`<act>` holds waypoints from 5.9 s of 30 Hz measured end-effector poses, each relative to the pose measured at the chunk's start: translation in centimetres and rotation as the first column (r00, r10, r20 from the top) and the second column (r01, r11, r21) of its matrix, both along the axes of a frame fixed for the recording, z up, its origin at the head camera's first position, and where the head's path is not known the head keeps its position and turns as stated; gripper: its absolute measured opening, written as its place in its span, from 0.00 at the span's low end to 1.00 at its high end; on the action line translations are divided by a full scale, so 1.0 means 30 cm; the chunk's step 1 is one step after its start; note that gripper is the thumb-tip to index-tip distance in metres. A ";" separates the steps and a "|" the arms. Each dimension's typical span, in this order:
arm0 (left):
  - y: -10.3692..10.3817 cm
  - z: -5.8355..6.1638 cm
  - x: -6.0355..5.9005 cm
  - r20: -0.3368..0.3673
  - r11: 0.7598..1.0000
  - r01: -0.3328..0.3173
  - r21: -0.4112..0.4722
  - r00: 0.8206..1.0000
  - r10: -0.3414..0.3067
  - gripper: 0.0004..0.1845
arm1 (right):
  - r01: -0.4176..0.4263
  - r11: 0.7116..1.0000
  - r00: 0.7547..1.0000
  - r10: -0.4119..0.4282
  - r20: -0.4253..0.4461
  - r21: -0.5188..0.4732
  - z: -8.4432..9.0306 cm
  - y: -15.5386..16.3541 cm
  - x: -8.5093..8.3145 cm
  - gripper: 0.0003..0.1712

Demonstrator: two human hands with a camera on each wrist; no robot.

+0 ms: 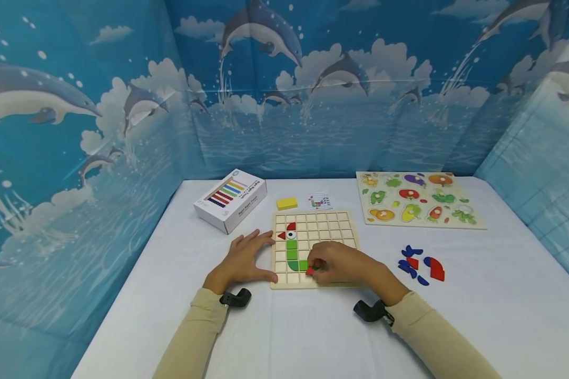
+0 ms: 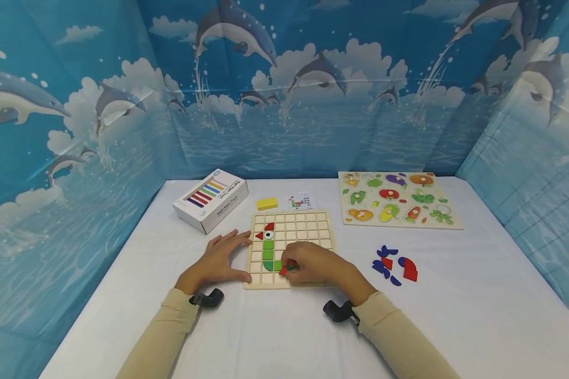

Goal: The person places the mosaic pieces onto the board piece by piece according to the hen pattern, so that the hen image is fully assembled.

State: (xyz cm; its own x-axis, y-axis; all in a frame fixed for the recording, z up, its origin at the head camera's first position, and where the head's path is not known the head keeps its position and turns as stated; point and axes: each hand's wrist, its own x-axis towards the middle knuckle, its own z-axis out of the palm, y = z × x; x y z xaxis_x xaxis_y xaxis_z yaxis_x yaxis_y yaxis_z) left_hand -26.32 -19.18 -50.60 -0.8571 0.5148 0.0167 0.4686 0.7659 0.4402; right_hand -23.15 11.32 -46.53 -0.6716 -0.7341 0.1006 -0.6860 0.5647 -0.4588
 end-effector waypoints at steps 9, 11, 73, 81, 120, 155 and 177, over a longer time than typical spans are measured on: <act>0.001 0.000 0.002 -0.008 1.000 0.001 0.002 1.000 -0.001 0.53 | -0.040 0.999 0.998 0.040 0.039 0.013 -0.005 -0.028 0.010 0.05; 0.000 0.000 0.002 -0.007 1.000 -0.001 0.003 1.000 0.001 0.53 | -0.044 0.999 0.998 0.043 0.036 0.017 -0.005 -0.026 0.008 0.05; 0.007 -0.002 -0.001 -0.004 1.000 -0.011 0.006 1.000 0.011 0.52 | 0.099 0.992 0.994 -0.096 0.046 -0.072 -0.009 0.255 0.056 0.11; 0.006 -0.004 -0.002 -0.015 1.000 -0.012 0.013 1.000 0.012 0.52 | 0.224 0.969 0.974 -0.227 -0.022 -0.101 -0.014 0.468 0.106 0.12; 0.008 0.005 0.009 -0.011 1.000 -0.007 0.011 1.000 0.007 0.52 | 0.608 0.789 0.786 -0.614 0.080 0.082 -0.047 0.811 0.154 0.16; 0.008 0.008 0.010 -0.005 1.000 -0.019 -0.015 1.000 0.019 0.53 | 0.555 0.829 0.825 -0.559 0.081 0.067 -0.047 0.795 0.152 0.20; 0.010 0.013 0.015 -0.003 1.000 -0.018 -0.006 1.000 0.018 0.52 | 0.600 0.795 0.785 -0.607 0.127 0.086 -0.042 0.790 0.158 0.14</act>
